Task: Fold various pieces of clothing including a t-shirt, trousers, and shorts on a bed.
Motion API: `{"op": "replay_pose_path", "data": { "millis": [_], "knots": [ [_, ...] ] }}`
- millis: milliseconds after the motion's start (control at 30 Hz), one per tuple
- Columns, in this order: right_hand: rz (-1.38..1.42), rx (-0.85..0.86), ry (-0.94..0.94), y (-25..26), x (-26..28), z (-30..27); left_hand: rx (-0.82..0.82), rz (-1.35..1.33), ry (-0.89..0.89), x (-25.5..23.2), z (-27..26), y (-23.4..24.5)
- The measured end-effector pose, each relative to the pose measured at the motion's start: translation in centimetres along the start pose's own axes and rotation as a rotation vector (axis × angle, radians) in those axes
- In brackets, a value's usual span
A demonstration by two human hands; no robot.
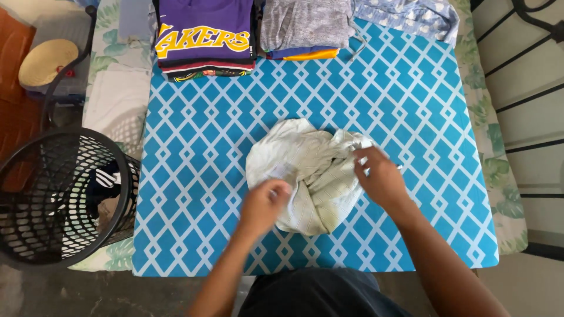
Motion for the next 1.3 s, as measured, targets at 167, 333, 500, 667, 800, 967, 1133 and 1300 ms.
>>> {"op": "replay_pose_path", "data": {
  "millis": [167,333,500,667,800,967,1133,1300],
  "knots": [
    [-0.049,0.145,0.296,-4.1,3.6,-2.1,0.101,0.274,-0.226,-3.5,-0.5,-4.5],
    [-0.255,0.182,0.459,-7.6,1.8,-3.6,0.098,0.491,-0.196,0.0,0.6,-6.0],
    [0.115,0.136,0.049,-1.8,0.5,-2.3,-0.087,0.088,0.110,5.4,2.2,-3.9],
    [0.260,-0.144,-0.157,2.4,-4.6,-2.6,-0.386,-0.428,0.223,3.4,3.7,1.9],
    [-0.236,0.051,0.187,-1.1,-7.8,-2.4,-0.427,-0.230,0.164,5.4,2.2,2.1],
    [0.008,-0.032,-0.121,2.6,-0.6,-0.6,-0.185,-0.130,0.499,10.5,-3.0,0.1],
    [0.222,-0.059,-0.013,-1.1,0.6,3.3,0.569,-0.319,0.976,8.9,-8.4,-6.9],
    [-0.140,0.132,0.171,-6.4,4.0,4.6,-0.085,-0.837,0.811,9.9,-3.9,-8.1]
  ]
}}
Point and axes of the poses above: each hand's wrist, its own z-axis towards the middle knuckle, its own y-axis out of the back of the hand, x = y × z, the point moved 8 cm from there along z, towards the middle knuckle, and after that the axes turned 4 degrees about -x, right-handed, at the moved point
